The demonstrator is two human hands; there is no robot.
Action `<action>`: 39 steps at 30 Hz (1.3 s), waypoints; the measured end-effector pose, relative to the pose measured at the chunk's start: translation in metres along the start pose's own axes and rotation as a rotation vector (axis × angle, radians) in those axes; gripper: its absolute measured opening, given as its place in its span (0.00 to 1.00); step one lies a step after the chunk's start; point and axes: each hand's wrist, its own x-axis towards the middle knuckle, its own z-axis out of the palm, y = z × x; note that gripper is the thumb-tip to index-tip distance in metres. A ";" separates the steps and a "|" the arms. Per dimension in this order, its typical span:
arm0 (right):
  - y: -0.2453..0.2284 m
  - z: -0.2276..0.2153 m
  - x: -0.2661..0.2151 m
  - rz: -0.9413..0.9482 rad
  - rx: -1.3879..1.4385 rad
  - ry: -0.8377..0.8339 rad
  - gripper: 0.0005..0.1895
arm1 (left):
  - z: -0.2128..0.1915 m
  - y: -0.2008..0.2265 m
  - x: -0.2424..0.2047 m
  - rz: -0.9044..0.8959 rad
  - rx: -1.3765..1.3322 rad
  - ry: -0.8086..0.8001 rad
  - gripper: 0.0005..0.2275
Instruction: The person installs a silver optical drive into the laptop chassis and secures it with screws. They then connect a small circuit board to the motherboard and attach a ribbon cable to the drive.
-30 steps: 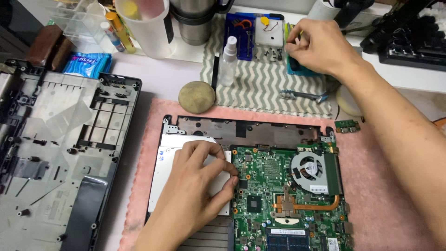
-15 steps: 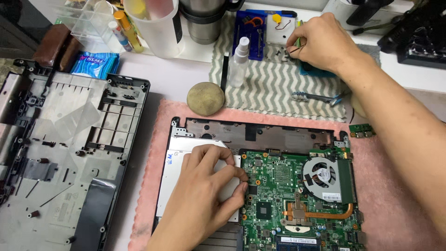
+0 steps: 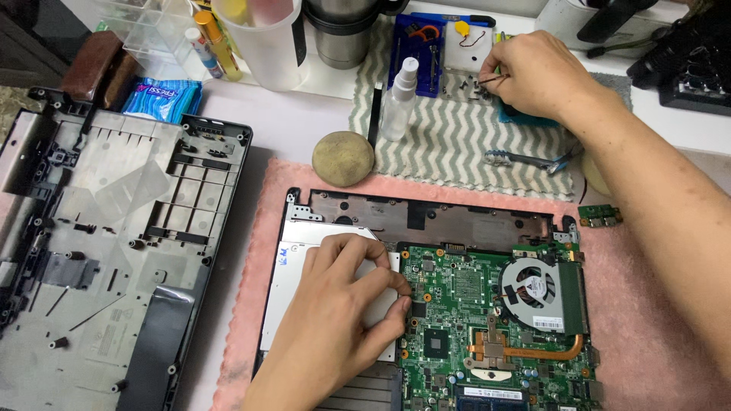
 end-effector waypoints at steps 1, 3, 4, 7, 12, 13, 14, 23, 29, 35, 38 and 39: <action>0.000 -0.001 -0.001 -0.002 0.003 -0.024 0.12 | 0.000 0.000 0.000 0.000 -0.003 -0.005 0.04; 0.016 0.007 0.003 -0.033 0.064 0.015 0.09 | -0.001 0.000 0.000 0.001 -0.006 -0.007 0.05; 0.025 0.011 0.006 -0.061 0.126 0.055 0.06 | -0.001 0.000 0.000 0.003 -0.009 -0.012 0.05; 0.004 -0.017 -0.009 0.061 0.147 0.026 0.07 | -0.002 -0.001 0.000 0.004 -0.014 -0.014 0.05; 0.002 -0.015 -0.009 0.020 0.134 0.042 0.10 | -0.003 0.000 0.001 -0.003 -0.013 -0.026 0.05; 0.000 -0.014 -0.009 0.031 0.121 0.030 0.10 | -0.003 0.000 0.001 -0.003 -0.011 -0.029 0.05; 0.002 -0.010 -0.006 0.029 0.122 0.030 0.10 | -0.003 0.000 0.000 -0.004 -0.010 -0.029 0.05; -0.008 0.008 0.007 0.195 0.181 0.122 0.09 | -0.001 -0.001 0.000 0.009 -0.006 -0.005 0.05; -0.012 0.003 0.017 0.327 0.137 0.034 0.15 | -0.002 -0.001 0.001 0.022 0.019 -0.002 0.05; 0.003 -0.023 -0.031 0.123 0.235 0.175 0.11 | -0.001 -0.004 0.000 0.035 0.001 0.008 0.05; -0.002 -0.052 -0.089 0.057 0.270 0.122 0.13 | 0.000 -0.005 0.000 0.042 0.005 0.012 0.05; 0.002 -0.054 -0.109 0.066 0.288 0.119 0.10 | 0.000 -0.005 0.000 0.042 0.003 0.023 0.05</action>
